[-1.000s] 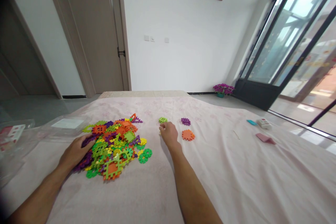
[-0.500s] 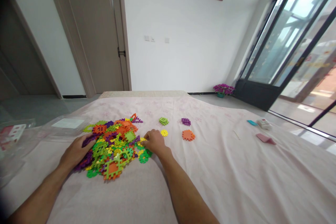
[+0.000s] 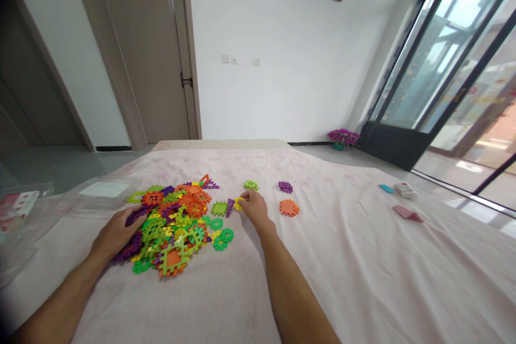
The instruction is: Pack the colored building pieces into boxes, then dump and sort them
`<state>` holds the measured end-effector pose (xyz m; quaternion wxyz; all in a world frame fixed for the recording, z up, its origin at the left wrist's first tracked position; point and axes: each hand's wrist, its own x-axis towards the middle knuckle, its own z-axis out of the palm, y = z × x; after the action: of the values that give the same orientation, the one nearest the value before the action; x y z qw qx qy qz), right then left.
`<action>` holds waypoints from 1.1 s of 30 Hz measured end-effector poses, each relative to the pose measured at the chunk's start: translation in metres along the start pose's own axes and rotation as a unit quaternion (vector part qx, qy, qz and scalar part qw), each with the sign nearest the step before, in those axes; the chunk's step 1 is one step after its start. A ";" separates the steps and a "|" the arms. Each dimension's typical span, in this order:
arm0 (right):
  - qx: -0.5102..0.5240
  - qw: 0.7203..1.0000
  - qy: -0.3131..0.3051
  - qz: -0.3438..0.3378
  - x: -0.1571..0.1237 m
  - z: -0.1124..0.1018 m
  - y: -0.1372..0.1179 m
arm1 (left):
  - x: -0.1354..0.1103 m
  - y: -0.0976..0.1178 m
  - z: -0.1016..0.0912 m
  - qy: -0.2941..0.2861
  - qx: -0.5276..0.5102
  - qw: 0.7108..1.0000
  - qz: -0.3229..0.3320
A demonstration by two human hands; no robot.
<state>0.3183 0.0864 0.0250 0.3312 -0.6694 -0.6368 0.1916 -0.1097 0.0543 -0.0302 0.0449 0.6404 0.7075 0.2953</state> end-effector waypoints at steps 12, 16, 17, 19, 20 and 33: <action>-0.186 0.982 0.032 0.022 -0.006 -0.018 0.009 | 0.002 -0.002 0.001 -0.001 -0.001 1.000 -0.002; -0.168 0.981 0.044 -0.090 -0.008 -0.013 0.003 | 0.002 0.000 0.000 -0.005 0.000 1.000 -0.004; -0.154 0.980 0.025 -0.122 -0.009 -0.010 0.000 | 0.002 0.000 -0.001 -0.005 0.000 1.000 -0.004; -0.137 0.974 -0.016 -0.178 -0.012 -0.004 -0.005 | 0.002 0.000 -0.001 -0.004 -0.001 1.000 -0.004; -0.135 0.971 -0.034 -0.197 -0.014 0.000 -0.008 | 0.001 0.000 -0.001 -0.004 -0.002 1.000 -0.003; -0.138 0.974 0.029 -0.178 -0.012 0.018 -0.018 | 0.002 -0.001 0.000 -0.008 0.001 1.000 -0.004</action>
<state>0.2914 0.0772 0.0229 0.2827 -0.5903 -0.7558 0.0201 -0.1108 0.0561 -0.0300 0.0511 0.6402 0.7100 0.2889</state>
